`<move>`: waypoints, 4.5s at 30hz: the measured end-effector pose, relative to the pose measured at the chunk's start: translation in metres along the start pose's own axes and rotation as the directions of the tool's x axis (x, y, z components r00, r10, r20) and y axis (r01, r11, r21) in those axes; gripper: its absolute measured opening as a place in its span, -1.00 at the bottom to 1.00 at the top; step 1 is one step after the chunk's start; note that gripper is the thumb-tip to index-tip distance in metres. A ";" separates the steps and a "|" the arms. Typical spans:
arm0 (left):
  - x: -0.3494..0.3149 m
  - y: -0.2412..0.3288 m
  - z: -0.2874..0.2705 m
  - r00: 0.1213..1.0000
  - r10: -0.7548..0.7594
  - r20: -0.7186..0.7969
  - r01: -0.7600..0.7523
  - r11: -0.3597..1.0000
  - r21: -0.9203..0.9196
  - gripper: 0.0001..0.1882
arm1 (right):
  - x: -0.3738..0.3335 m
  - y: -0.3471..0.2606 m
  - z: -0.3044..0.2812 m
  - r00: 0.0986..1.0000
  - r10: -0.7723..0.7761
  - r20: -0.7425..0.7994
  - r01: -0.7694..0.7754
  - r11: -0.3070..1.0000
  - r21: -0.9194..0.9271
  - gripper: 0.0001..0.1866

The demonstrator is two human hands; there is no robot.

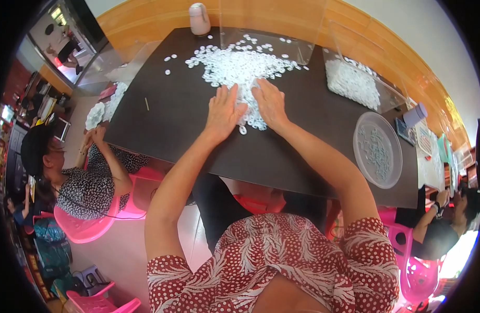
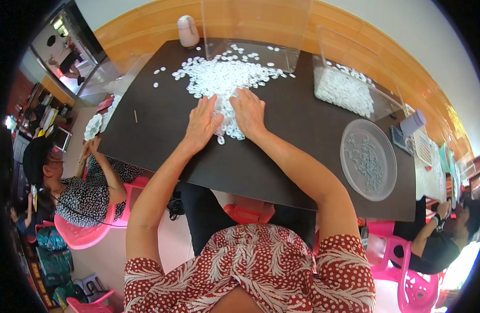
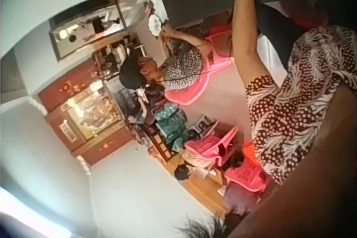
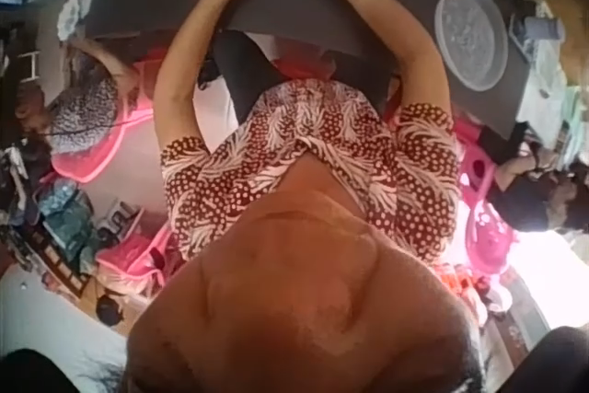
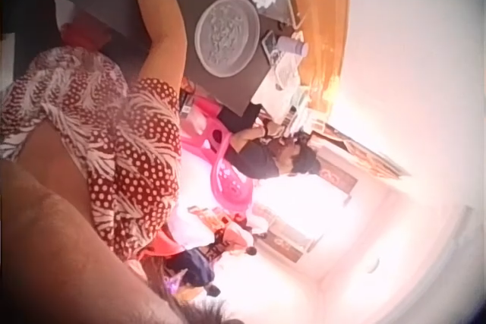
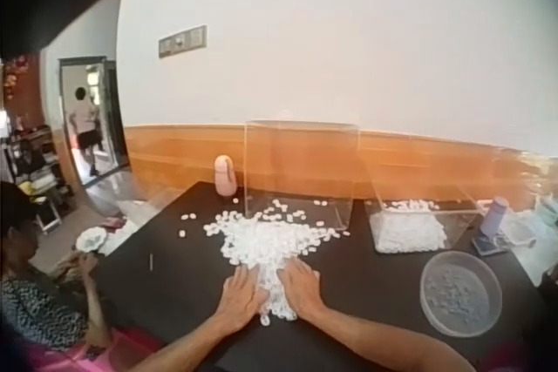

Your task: Manually assembling small white plastic components by inserting pins.

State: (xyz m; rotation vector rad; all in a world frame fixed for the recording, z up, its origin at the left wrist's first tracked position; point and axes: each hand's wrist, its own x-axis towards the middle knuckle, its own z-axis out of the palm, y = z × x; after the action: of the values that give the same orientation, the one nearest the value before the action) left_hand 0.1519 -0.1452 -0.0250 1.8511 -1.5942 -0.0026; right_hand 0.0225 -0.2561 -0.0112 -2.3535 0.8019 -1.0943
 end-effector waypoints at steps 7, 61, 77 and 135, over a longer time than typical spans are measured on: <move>0.024 -0.025 -0.032 0.952 0.124 -0.280 -0.082 0.984 0.156 -0.42 | -0.003 0.013 -0.005 0.991 0.137 -0.004 -0.137 0.991 0.004 -0.51; 0.197 -0.178 -0.030 0.935 0.105 0.339 -0.049 0.984 -0.169 -0.63 | 0.000 0.008 -0.010 0.981 0.194 0.014 -0.194 0.972 0.131 -0.64; 0.204 -0.087 -0.017 0.931 0.318 0.182 -0.307 0.948 -0.088 -0.72 | -0.001 0.006 -0.010 0.985 0.167 -0.051 -0.159 0.977 0.140 -0.71; 0.259 -0.048 0.066 0.918 0.121 0.378 -0.233 0.935 0.268 -0.63 | 0.000 0.009 -0.003 0.967 0.201 -0.156 -0.157 0.954 0.255 -0.73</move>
State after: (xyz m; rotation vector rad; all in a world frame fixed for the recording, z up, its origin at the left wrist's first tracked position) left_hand 0.2300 -0.4034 0.0093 2.0151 -2.1172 -0.0083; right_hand 0.0174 -0.2631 -0.0142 -1.9613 0.8737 -1.2614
